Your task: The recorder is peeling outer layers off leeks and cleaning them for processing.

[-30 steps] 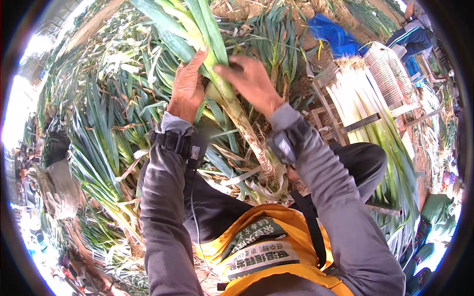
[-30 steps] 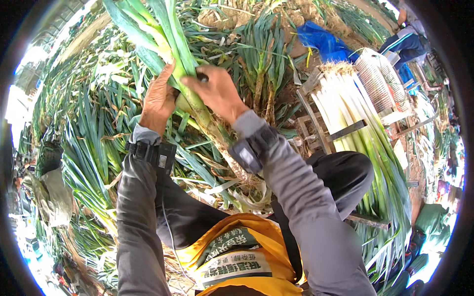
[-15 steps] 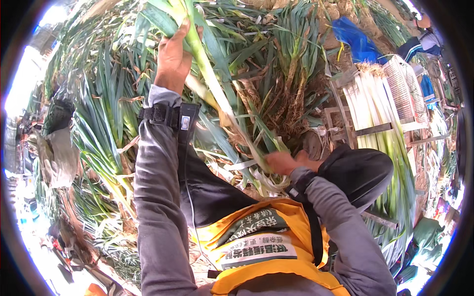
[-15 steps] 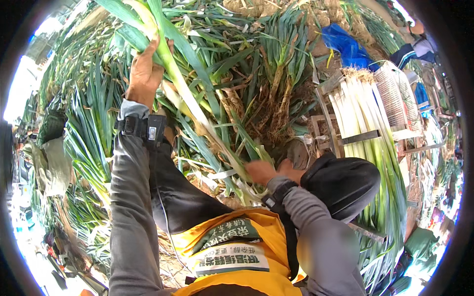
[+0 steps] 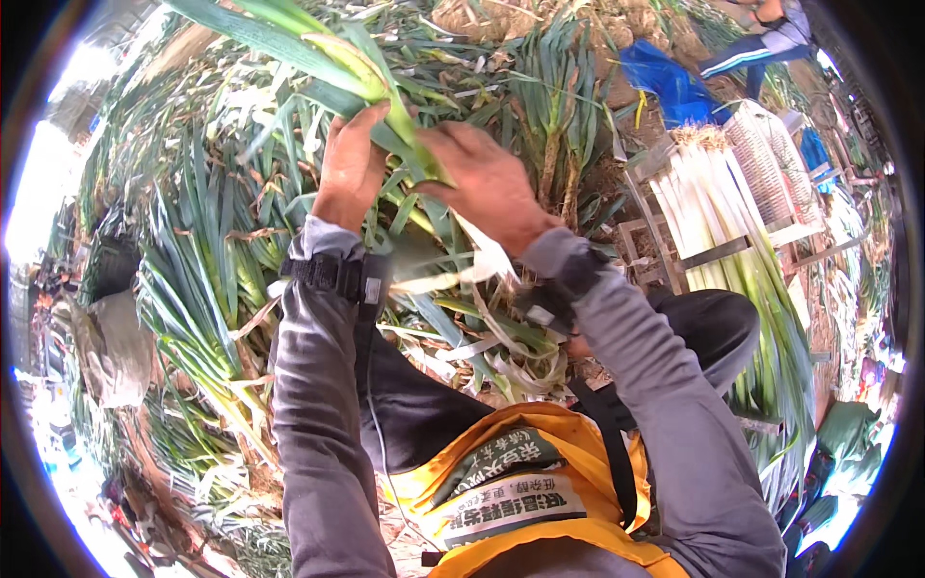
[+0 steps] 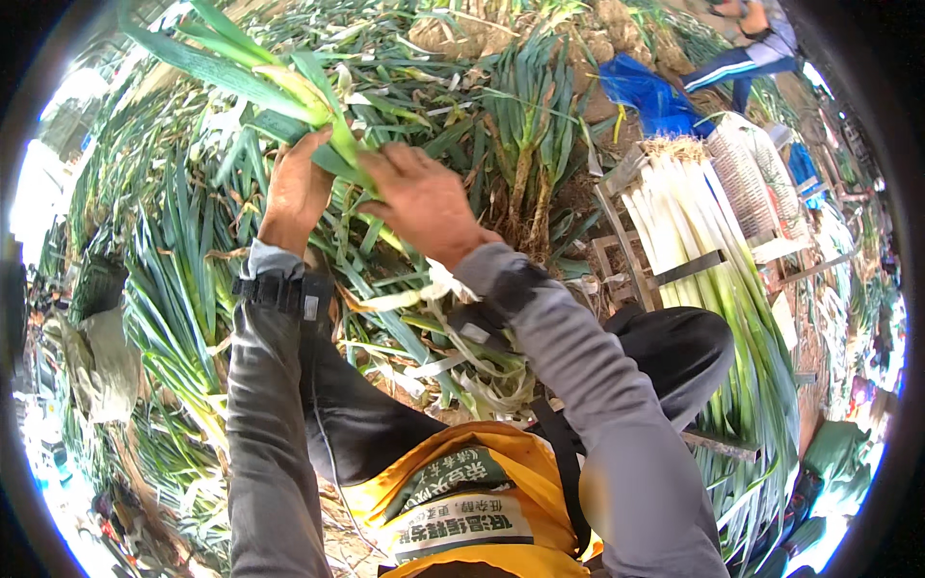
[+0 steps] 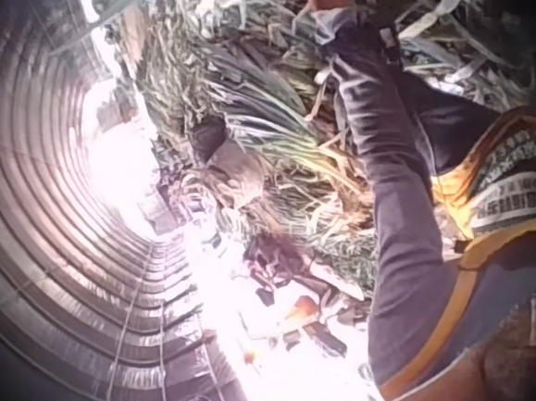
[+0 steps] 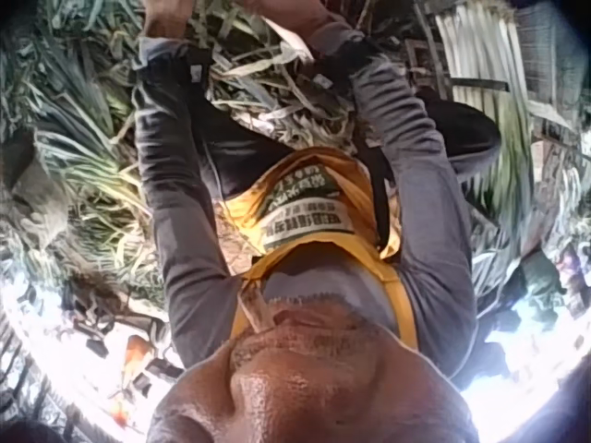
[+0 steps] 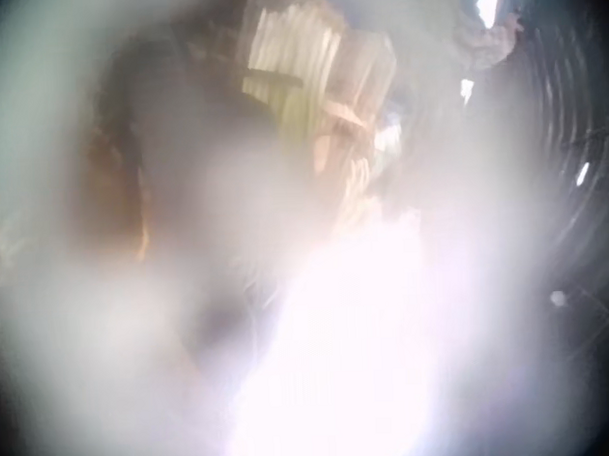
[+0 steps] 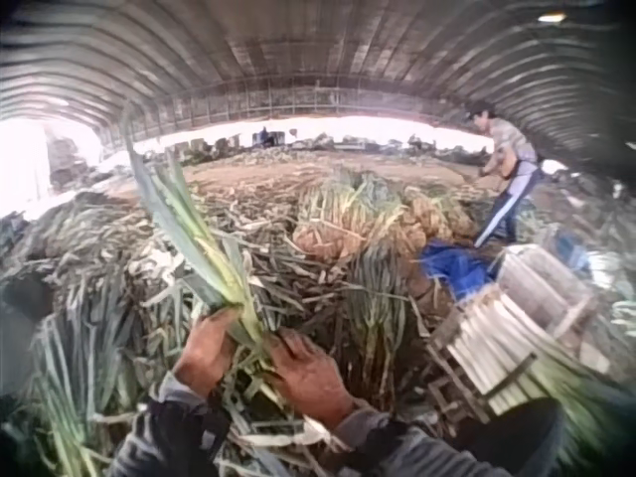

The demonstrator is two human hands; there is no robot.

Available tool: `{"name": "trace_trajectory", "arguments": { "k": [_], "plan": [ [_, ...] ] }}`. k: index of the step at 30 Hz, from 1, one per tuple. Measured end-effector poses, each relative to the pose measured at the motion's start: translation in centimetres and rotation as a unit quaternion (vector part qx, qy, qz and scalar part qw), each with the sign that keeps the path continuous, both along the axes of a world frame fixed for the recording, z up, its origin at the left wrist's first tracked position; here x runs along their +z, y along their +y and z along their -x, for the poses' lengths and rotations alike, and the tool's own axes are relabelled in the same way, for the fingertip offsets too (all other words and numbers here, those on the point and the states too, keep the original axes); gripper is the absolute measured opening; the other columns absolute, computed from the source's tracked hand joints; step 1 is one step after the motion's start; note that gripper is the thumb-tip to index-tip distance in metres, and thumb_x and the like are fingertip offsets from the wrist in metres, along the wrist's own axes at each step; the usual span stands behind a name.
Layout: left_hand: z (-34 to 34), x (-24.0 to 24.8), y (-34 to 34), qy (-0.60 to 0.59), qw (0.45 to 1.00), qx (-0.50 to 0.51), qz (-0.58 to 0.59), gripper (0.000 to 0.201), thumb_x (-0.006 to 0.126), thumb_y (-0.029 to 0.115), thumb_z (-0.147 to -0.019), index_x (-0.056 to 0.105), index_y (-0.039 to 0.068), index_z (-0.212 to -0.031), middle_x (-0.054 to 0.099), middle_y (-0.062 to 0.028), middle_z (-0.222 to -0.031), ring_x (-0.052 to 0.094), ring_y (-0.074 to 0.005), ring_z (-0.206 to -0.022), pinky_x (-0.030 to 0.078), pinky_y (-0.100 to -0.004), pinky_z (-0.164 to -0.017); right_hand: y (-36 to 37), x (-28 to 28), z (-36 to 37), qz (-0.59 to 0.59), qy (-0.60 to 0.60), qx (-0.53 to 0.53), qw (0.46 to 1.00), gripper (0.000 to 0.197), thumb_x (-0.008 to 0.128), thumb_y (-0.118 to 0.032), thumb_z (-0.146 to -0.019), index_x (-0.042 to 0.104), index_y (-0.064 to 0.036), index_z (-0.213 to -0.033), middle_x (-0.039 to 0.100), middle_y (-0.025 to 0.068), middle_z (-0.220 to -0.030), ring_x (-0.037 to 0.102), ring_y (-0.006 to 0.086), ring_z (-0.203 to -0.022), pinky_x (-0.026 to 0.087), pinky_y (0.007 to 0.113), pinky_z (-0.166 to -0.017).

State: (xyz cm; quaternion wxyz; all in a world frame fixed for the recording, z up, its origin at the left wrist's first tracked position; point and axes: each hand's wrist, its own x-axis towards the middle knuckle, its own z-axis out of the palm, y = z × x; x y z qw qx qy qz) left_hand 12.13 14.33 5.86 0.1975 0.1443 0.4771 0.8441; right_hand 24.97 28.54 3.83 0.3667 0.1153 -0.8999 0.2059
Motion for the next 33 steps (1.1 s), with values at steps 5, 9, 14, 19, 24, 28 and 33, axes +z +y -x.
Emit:
{"name": "trace_trajectory", "arguments": {
  "k": [5,9,14,19,24,28,33],
  "plan": [
    [-0.1,-1.0,2.0,-0.038,0.999,-0.025,0.005,0.042,0.064,0.023,-0.092,0.052,0.006,-0.129,0.060,-0.0097,-0.117,0.058,-0.0226,-0.103,0.045,-0.0333,-0.087,0.1,-2.7,2.6,0.066,-0.011,-0.046,0.997,0.040,0.070,-0.018,-0.082,0.055,-0.0046,-0.117,0.061,0.0148,-0.099,0.062,0.0343,-0.091,0.053,0.040,-0.074],
    [-0.8,-0.3,1.3,-0.094,0.996,-0.002,-0.014,0.063,0.061,0.047,-0.093,0.046,0.007,-0.138,0.054,-0.0078,-0.130,0.053,-0.0257,-0.114,0.041,-0.0412,-0.097,1.3,-1.2,3.1,0.271,-0.087,0.029,0.958,0.028,0.065,-0.016,-0.088,0.053,-0.0011,-0.109,0.063,0.0236,-0.097,0.064,0.0387,-0.086,0.051,0.043,-0.072],
    [0.1,-3.1,3.1,-0.021,0.996,-0.038,-0.081,0.035,0.063,0.021,-0.095,0.057,0.004,-0.124,0.063,-0.0078,-0.110,0.059,-0.0207,-0.103,0.046,-0.0361,-0.090,2.3,-0.9,3.5,0.331,-0.106,0.114,0.931,0.026,0.070,-0.009,-0.086,0.054,0.0010,-0.103,0.060,0.0142,-0.089,0.059,0.0178,-0.077,0.050,0.032,-0.069],
    [0.4,-5.6,5.0,-0.098,0.990,-0.024,-0.095,0.028,0.060,0.019,-0.096,0.059,0.002,-0.118,0.063,-0.0082,-0.108,0.059,-0.0214,-0.099,0.047,-0.0353,-0.089,2.9,-1.7,2.8,0.326,-0.105,0.084,0.936,0.026,0.073,-0.007,-0.086,0.055,0.0012,-0.104,0.062,0.0100,-0.093,0.058,0.0131,-0.084,0.050,0.030,-0.074],
    [-0.6,-5.2,5.7,-0.070,0.993,0.043,-0.084,0.027,0.062,0.016,-0.095,0.058,0.001,-0.117,0.063,-0.0073,-0.106,0.060,-0.0194,-0.095,0.048,-0.0333,-0.085,4.3,-0.7,2.6,0.406,-0.223,0.141,0.875,0.026,0.076,-0.010,-0.084,0.058,0.0020,-0.099,0.062,0.0084,-0.092,0.058,0.0115,-0.085,0.048,0.029,-0.073],
    [-1.1,-4.6,5.3,-0.056,0.995,0.019,-0.076,0.030,0.064,0.014,-0.094,0.056,0.001,-0.119,0.063,-0.0077,-0.105,0.060,-0.0193,-0.095,0.049,-0.0337,-0.084,4.0,-0.4,1.9,0.427,-0.218,0.136,0.867,0.025,0.076,-0.014,-0.083,0.060,0.0019,-0.095,0.063,0.0079,-0.086,0.058,0.0111,-0.079,0.048,0.028,-0.067],
    [-0.3,-5.5,5.4,-0.007,0.999,0.035,-0.039,0.033,0.063,0.008,-0.092,0.050,0.000,-0.121,0.064,-0.0111,-0.099,0.063,-0.0223,-0.082,0.053,-0.0347,-0.071,3.2,0.8,0.6,0.351,-0.185,0.131,0.909,0.032,0.074,-0.021,-0.083,0.062,0.0037,-0.099,0.063,0.0053,-0.076,0.059,0.0105,-0.069,0.048,0.028,-0.059]
  ]
}}
